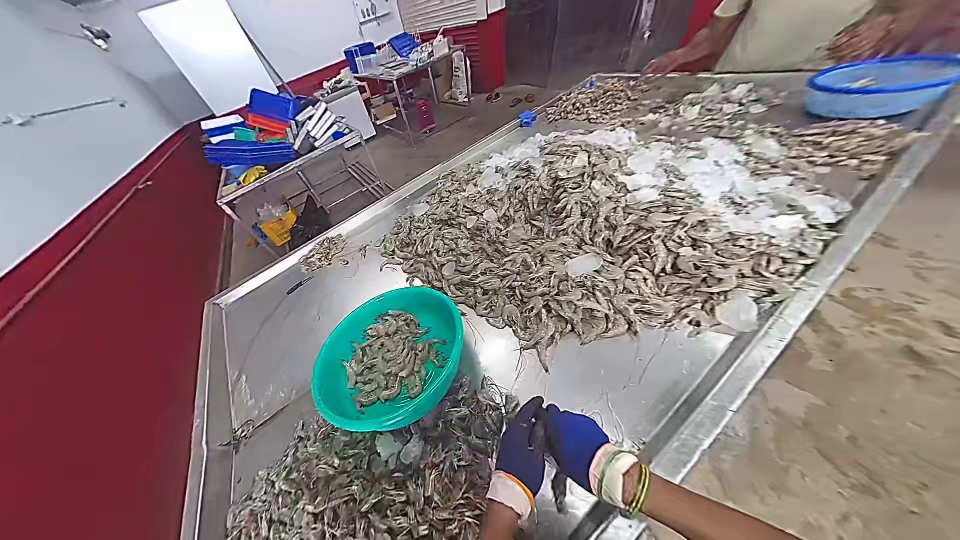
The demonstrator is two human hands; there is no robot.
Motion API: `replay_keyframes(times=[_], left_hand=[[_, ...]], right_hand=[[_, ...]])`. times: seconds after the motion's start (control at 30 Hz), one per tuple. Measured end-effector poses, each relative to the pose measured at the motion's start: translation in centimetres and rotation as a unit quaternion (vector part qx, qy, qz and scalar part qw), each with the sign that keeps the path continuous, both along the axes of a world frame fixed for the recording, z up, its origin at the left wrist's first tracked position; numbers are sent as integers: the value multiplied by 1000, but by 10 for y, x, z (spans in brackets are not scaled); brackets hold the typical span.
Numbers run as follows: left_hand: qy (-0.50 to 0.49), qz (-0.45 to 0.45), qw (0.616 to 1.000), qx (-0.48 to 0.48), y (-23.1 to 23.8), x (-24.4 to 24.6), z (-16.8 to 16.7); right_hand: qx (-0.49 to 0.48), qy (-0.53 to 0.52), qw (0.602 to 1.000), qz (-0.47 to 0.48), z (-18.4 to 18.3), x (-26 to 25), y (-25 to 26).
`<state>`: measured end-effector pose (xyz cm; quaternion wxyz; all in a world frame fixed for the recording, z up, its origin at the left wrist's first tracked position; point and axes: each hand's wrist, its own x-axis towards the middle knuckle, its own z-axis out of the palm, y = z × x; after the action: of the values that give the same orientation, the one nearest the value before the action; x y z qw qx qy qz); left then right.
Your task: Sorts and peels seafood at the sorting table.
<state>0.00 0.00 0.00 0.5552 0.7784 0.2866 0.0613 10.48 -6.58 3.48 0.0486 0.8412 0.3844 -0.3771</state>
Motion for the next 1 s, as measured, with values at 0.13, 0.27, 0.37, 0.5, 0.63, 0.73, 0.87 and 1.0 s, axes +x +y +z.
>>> replay_keyframes(times=[0.13, 0.27, 0.37, 0.5, 0.63, 0.73, 0.87, 1.0], left_hand=[[74, -3, 997, 35, -21, 13, 17], [255, -45, 962, 82, -30, 33, 31], [252, -103, 960, 61, -23, 34, 32], [149, -55, 987, 20, 0, 7, 8], [-13, -6, 991, -132, 3, -6, 13], [-76, -1, 984, -163, 4, -1, 13], [-156, -2, 964, -216, 2, -11, 13], [-138, 64, 975, -161, 10, -28, 18]], right_hand=[[73, -55, 996, -3, 8, 4, -20], [135, -133, 981, 47, -8, 11, -33], [137, -131, 981, 46, -10, 32, -41], [124, -99, 978, -137, -7, 130, -47], [214, -153, 947, -184, -29, 225, -24], [199, -139, 938, -247, -50, 211, 4], [202, -39, 957, -202, -44, 167, -6], [197, -43, 968, -150, -22, 181, -59]])
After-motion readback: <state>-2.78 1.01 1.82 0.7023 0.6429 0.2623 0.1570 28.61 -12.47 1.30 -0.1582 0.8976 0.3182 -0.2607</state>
